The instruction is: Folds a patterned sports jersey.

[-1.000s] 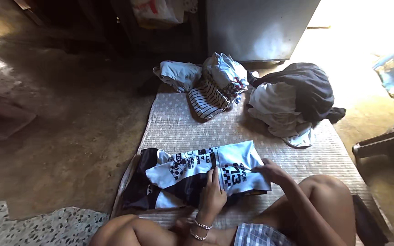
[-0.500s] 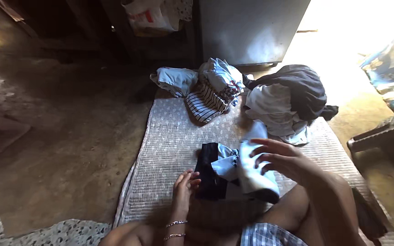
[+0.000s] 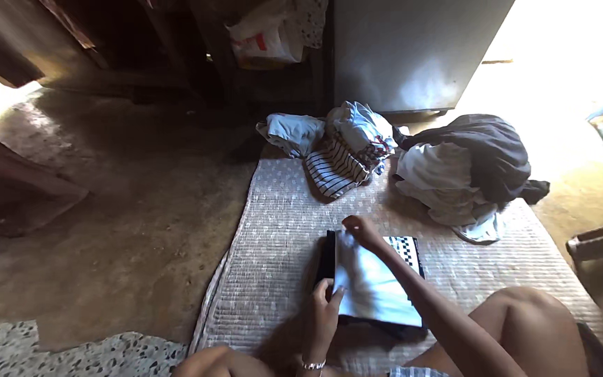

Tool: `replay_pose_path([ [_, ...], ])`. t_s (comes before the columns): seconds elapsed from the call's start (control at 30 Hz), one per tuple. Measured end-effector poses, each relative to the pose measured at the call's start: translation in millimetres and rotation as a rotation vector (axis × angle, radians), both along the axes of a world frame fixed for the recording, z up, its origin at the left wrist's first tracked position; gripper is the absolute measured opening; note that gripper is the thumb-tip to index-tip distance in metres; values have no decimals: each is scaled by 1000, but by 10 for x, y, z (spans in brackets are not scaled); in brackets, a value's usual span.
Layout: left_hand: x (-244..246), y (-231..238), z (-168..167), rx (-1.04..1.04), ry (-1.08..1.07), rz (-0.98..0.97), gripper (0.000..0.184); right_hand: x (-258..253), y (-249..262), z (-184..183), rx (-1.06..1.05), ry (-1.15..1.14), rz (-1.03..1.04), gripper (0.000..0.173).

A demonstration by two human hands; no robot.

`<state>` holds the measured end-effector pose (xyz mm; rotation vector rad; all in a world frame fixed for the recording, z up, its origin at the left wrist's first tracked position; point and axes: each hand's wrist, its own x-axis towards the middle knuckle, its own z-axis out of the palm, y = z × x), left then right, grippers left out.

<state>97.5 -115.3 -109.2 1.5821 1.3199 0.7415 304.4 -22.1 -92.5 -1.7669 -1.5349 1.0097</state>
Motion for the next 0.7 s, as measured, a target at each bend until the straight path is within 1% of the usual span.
replay_pose_path([
  [0.03, -64, 5, 24, 6, -57, 28, 20, -74, 109, -34, -12, -64, 64, 35],
  [0.07, -152, 14, 44, -22, -28, 40, 20, -143, 206, -66, -57, -140, 120, 38],
  [0.1, -249, 35, 61, -92, 76, 25, 24, -209, 293, -97, -122, -221, 169, 41],
  [0.17, -394, 128, 87, -304, 416, -70, 37, -304, 416, -141, -235, -332, 252, 44],
  [0.2, -422, 173, 77, -374, 518, -97, 42, -307, 465, -181, -246, -338, 293, 43],
  [0.23, -422, 208, 78, -404, 548, -90, 44, -276, 508, -217, -231, -300, 342, 40],
  [0.3, -404, 263, 46, -412, 478, -39, 42, -149, 531, -214, -242, -172, 434, 40],
  [0.37, -421, 301, -59, -404, 415, -4, 39, 35, 421, -129, -318, -143, 462, 33],
  [0.43, -468, 315, -139, -381, 352, 40, 34, 264, 206, 69, -378, -84, 412, 26],
  [0.5, -493, 301, -110, -369, 300, 83, 31, 577, -89, 326, -361, 44, 301, 21],
  [0.53, -468, 271, 21, -370, 293, 96, 28, 742, -258, 534, -330, 86, 216, 20],
  [0.57, -415, 222, 281, -387, 290, 108, 28, 908, -430, 797, -283, 94, 111, 19],
  [0.63, -309, 117, 972, -443, 346, 101, 30, 1355, -721, 1277, -156, 56, -154, 22],
  [0.67, -286, 76, 1287, -457, 393, 74, 31, 1765, -822, 1406, -92, 21, -261, 25],
  [0.7, -288, 43, 1535, -464, 451, 35, 32, 2395, -905, 1423, -41, -24, -314, 28],
])
